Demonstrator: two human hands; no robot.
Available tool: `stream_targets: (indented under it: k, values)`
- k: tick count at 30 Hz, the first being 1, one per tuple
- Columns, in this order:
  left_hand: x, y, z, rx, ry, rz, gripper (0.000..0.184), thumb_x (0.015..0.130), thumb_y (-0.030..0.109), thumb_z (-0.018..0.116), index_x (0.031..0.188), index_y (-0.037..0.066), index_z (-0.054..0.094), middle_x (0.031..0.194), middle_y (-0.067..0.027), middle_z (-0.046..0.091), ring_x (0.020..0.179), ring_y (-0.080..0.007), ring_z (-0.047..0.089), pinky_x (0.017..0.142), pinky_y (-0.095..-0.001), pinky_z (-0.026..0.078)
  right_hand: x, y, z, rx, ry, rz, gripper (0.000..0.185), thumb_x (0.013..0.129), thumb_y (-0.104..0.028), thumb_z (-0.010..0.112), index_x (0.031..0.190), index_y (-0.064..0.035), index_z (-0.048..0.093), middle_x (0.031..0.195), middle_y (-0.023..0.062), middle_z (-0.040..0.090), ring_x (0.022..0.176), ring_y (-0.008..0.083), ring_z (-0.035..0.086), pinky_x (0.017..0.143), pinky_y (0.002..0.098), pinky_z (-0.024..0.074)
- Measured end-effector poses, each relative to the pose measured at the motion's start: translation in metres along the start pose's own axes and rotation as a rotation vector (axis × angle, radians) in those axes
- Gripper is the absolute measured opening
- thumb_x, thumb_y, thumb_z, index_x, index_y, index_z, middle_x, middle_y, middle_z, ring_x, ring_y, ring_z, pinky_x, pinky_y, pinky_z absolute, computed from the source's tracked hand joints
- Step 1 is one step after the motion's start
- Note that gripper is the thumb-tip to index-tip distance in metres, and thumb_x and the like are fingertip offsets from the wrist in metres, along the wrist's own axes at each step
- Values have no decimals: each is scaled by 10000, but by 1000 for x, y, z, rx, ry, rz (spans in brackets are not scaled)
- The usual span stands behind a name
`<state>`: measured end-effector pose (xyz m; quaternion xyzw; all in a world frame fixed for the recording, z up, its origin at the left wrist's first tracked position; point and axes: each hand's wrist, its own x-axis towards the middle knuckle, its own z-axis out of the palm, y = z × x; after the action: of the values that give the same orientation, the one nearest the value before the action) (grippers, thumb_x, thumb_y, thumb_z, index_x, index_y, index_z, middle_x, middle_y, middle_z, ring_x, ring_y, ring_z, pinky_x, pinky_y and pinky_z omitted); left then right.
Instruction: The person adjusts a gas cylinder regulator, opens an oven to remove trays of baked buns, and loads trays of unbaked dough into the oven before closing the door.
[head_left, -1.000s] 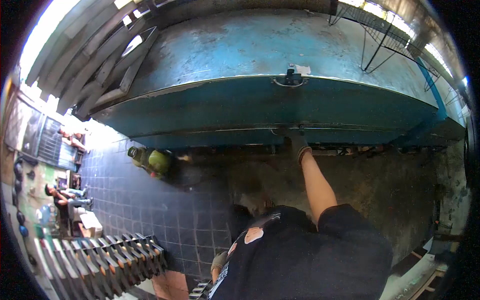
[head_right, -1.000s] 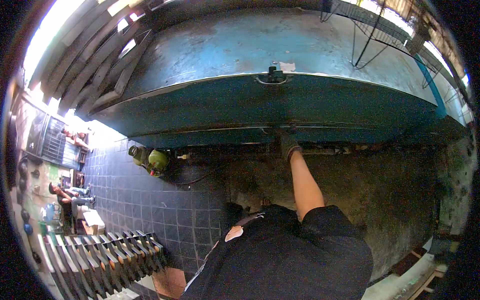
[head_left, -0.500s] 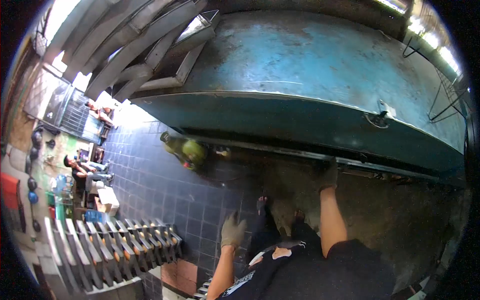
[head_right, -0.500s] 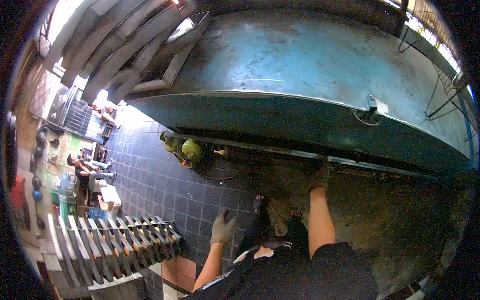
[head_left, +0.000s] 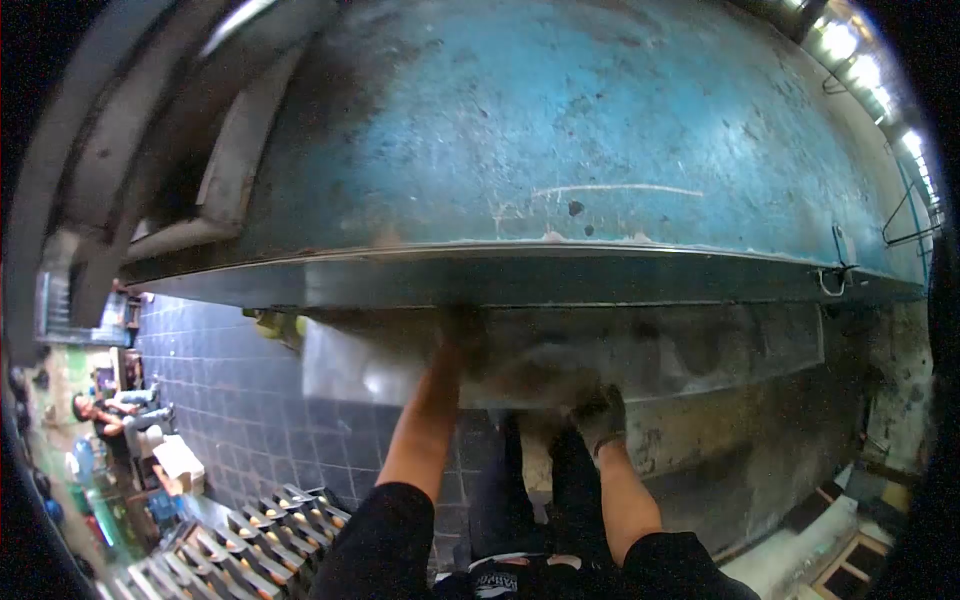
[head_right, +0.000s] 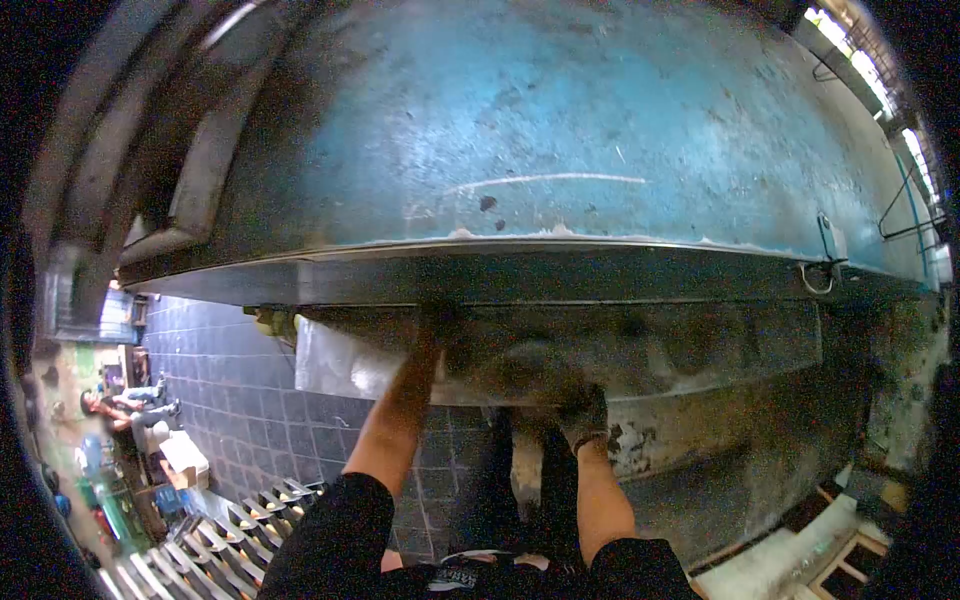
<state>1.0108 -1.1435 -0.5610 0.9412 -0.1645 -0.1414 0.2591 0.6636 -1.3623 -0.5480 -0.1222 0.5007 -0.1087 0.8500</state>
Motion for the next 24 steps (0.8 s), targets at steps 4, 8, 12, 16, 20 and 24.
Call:
stream_targets:
  k: [4, 8, 12, 16, 20, 24]
  values:
    - [29, -13, 16, 6, 10, -1, 452, 1127, 234, 704, 1544, 59, 699, 1553, -227, 710, 1412, -433, 686, 1220, -548, 532, 33, 12, -116, -921, -113, -528, 272, 1159, -310, 779, 1326, -95, 764, 1143, 113, 742, 952, 308, 728, 798, 482, 632]
    - [16, -19, 23, -33, 37, 35, 378, 1145, 247, 682, 1462, 48, 740, 1467, -240, 745, 1346, -427, 723, 1147, -557, 571, -1, -13, -143, -593, -198, -299, 595, 1197, -413, 630, 1669, -51, 650, 1676, 151, 706, 1539, 373, 634, 1302, 488, 522]
    - [-64, -46, 44, -126, 73, 107, 333, 1164, 261, 660, 1380, 38, 782, 1380, -253, 780, 1279, -422, 759, 1075, -566, 610, -9, -19, -142, -1115, -172, -467, 475, 1210, -337, 634, 1578, -46, 705, 1567, 146, 730, 1426, 320, 696, 1138, 479, 600]
    - [-198, -72, 35, -271, -270, -85, 342, 1155, 242, 667, 1432, 56, 746, 1385, -197, 789, 1280, -331, 760, 1098, -482, 617, -124, -42, 6, -1190, 119, -100, 533, 1285, -362, 429, 1662, -78, 676, 1692, 89, 702, 1511, 276, 649, 1311, 445, 515]
    - [-289, -76, 24, 113, -352, 34, 267, 1111, 253, 702, 1281, 98, 838, 1250, -216, 856, 1155, -393, 832, 957, -523, 667, -104, -18, -36, -208, 183, 53, 575, 1268, -420, 457, 1686, -69, 639, 1723, 87, 659, 1513, 301, 635, 1307, 465, 499]
    - [-319, -2, -35, 290, -411, -45, 274, 1120, 319, 706, 1163, 132, 901, 1136, -222, 880, 1060, -464, 856, 887, -570, 680, -116, -16, -49, -359, 179, 78, 528, 1232, -388, 518, 1624, -68, 668, 1627, 112, 697, 1427, 310, 676, 1246, 464, 526]
